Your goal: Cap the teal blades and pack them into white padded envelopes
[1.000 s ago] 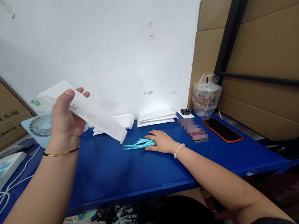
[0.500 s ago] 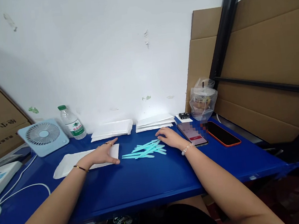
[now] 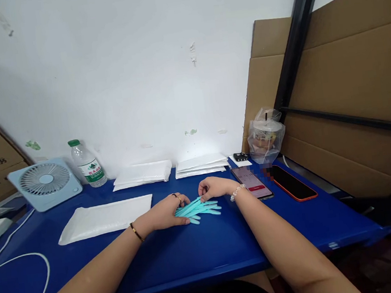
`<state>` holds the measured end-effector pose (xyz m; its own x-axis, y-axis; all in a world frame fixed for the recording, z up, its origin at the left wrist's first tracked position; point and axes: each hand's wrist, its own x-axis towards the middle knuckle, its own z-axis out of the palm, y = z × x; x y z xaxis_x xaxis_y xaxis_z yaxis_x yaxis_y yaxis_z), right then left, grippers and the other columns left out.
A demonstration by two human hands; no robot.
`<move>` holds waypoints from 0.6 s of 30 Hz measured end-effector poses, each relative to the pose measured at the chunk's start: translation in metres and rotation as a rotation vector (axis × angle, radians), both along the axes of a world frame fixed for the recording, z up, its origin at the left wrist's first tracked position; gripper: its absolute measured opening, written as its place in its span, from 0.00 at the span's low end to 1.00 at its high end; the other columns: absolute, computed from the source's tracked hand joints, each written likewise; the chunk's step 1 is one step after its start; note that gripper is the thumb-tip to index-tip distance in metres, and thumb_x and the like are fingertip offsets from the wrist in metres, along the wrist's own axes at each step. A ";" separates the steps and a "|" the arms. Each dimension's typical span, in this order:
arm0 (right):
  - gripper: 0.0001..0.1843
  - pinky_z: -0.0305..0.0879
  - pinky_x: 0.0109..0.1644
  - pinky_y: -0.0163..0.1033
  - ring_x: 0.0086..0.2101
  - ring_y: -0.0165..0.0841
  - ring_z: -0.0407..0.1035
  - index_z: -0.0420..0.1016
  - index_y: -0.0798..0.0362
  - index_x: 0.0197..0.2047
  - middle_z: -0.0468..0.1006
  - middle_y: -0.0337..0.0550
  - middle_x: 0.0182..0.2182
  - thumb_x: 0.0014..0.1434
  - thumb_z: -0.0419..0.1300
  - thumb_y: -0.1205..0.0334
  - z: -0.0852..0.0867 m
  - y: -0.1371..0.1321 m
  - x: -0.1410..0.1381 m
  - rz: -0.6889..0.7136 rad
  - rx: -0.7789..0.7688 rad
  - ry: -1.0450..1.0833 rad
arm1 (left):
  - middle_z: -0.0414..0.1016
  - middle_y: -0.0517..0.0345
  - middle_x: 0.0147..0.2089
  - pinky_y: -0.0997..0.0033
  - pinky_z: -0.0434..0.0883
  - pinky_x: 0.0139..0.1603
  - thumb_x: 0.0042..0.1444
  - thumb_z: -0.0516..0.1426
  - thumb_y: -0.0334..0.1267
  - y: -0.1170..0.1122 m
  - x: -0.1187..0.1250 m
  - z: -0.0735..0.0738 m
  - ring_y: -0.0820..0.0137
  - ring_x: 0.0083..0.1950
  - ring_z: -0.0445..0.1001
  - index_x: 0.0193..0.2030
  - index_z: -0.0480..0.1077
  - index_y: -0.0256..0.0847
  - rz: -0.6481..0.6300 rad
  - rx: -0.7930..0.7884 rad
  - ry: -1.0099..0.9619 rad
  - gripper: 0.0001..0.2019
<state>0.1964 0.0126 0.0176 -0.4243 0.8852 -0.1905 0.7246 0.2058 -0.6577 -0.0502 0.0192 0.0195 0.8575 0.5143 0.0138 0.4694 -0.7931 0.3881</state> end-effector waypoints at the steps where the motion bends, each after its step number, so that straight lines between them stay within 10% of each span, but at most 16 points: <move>1: 0.17 0.57 0.27 0.32 0.25 0.28 0.63 0.73 0.56 0.35 0.70 0.36 0.24 0.43 0.67 0.55 0.000 -0.003 -0.001 -0.003 -0.023 0.036 | 0.71 0.52 0.43 0.68 0.65 0.42 0.45 0.60 0.57 -0.001 -0.002 0.001 0.60 0.46 0.68 0.50 0.68 0.43 -0.003 -0.016 -0.013 0.29; 18: 0.14 0.61 0.34 0.35 0.27 0.29 0.65 0.78 0.57 0.31 0.76 0.40 0.25 0.47 0.64 0.54 -0.004 -0.013 -0.006 -0.118 -0.065 0.280 | 0.75 0.58 0.31 0.74 0.65 0.30 0.52 0.53 0.50 0.026 0.002 -0.021 0.70 0.32 0.71 0.35 0.72 0.41 0.200 -0.286 -0.173 0.15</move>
<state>0.1901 -0.0005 0.0137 -0.3634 0.9213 -0.1385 0.5297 0.0820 -0.8442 -0.0486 0.0456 -0.0015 0.7375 0.6750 -0.0186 0.5118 -0.5408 0.6675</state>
